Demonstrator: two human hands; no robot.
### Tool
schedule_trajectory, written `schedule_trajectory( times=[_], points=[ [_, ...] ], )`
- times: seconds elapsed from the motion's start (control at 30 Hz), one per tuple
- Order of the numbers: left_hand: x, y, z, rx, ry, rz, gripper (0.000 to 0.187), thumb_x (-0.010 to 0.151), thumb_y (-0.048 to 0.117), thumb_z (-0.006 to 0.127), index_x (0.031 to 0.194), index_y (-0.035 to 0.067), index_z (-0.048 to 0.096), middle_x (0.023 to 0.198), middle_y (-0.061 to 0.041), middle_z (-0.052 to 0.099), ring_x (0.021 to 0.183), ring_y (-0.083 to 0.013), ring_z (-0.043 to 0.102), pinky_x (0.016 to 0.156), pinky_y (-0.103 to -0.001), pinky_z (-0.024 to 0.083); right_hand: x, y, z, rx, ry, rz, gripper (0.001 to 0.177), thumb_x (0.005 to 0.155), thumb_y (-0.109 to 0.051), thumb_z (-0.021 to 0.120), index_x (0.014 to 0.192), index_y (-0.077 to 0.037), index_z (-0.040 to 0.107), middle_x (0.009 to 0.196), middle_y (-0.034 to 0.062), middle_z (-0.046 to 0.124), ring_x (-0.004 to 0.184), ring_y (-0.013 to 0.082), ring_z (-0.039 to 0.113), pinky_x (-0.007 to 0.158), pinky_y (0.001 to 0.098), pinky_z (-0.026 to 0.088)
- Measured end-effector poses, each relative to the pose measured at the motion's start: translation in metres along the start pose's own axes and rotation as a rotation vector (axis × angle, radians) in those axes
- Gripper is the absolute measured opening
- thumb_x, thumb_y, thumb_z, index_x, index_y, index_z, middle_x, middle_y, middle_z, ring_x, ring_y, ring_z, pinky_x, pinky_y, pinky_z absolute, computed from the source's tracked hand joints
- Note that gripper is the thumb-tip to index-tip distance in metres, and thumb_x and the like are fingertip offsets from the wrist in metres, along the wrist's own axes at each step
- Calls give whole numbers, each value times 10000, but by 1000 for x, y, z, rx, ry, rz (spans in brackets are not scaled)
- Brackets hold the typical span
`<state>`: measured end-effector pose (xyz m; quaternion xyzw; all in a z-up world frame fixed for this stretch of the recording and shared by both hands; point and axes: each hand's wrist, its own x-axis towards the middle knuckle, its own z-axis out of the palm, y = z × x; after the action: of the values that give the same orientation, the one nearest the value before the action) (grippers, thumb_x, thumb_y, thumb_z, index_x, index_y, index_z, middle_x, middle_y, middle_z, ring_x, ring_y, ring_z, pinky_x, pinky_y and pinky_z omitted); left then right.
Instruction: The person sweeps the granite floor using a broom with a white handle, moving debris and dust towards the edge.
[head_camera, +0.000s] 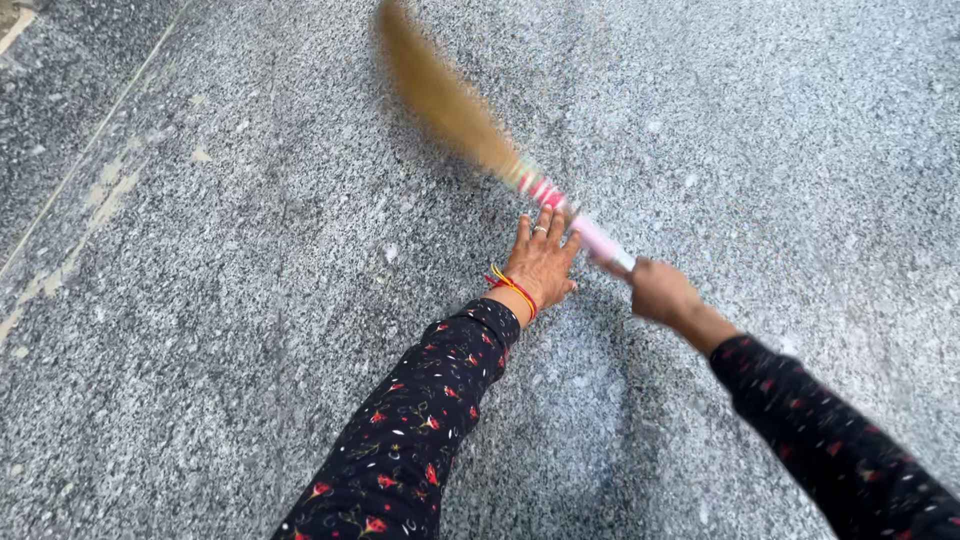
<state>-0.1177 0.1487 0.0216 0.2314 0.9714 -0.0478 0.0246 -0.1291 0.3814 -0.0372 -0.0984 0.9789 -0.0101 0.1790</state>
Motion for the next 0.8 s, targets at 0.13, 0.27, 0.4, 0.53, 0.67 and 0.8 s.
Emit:
schedule_trajectory(
  times=[0.13,0.27,0.4,0.53,0.67,0.8],
  points=[
    [3,-5,-1,-52,10,-43,899,845,580,718,1562,182,351,1639,-229,239,1539,-411,154,1209,-606,141,-30,-17,-10,-317,-67,-287,772,991,-15,528,1557,-500,327,1153,182,652,737,191,714,609,297,656],
    [-2,-4,2,-45,10,-43,909,864,590,712,1572,149,350,1635,-244,252,1542,-428,167,1232,-592,142,-29,14,1,-248,-40,-232,864,924,-5,570,1541,-545,299,1200,155,651,742,179,715,624,284,658],
    [-11,0,1,-68,-25,-30,889,858,570,714,1558,163,346,1635,-231,233,1532,-420,165,1202,-623,153,-13,59,18,-115,-23,-13,845,890,-32,618,1555,-486,363,1012,104,749,762,184,750,688,319,666],
    [-23,-4,2,-64,-23,-5,877,856,567,723,1551,167,367,1638,-228,242,1539,-420,171,1206,-621,172,11,56,-5,-59,52,78,995,801,-25,680,1604,-462,286,966,152,742,828,282,744,766,406,637],
    [-28,-13,3,-78,-10,-11,863,849,540,743,1543,168,391,1634,-223,251,1535,-426,175,1202,-622,183,23,6,-29,102,186,87,978,783,-19,685,1609,-399,328,960,212,725,857,370,725,780,478,605],
    [-24,-23,1,-69,17,-20,863,841,530,759,1532,162,397,1626,-240,249,1533,-423,175,1206,-615,176,16,-52,-25,81,184,-49,953,781,-22,669,1599,-401,361,988,191,730,883,355,726,805,478,605]
  ],
)
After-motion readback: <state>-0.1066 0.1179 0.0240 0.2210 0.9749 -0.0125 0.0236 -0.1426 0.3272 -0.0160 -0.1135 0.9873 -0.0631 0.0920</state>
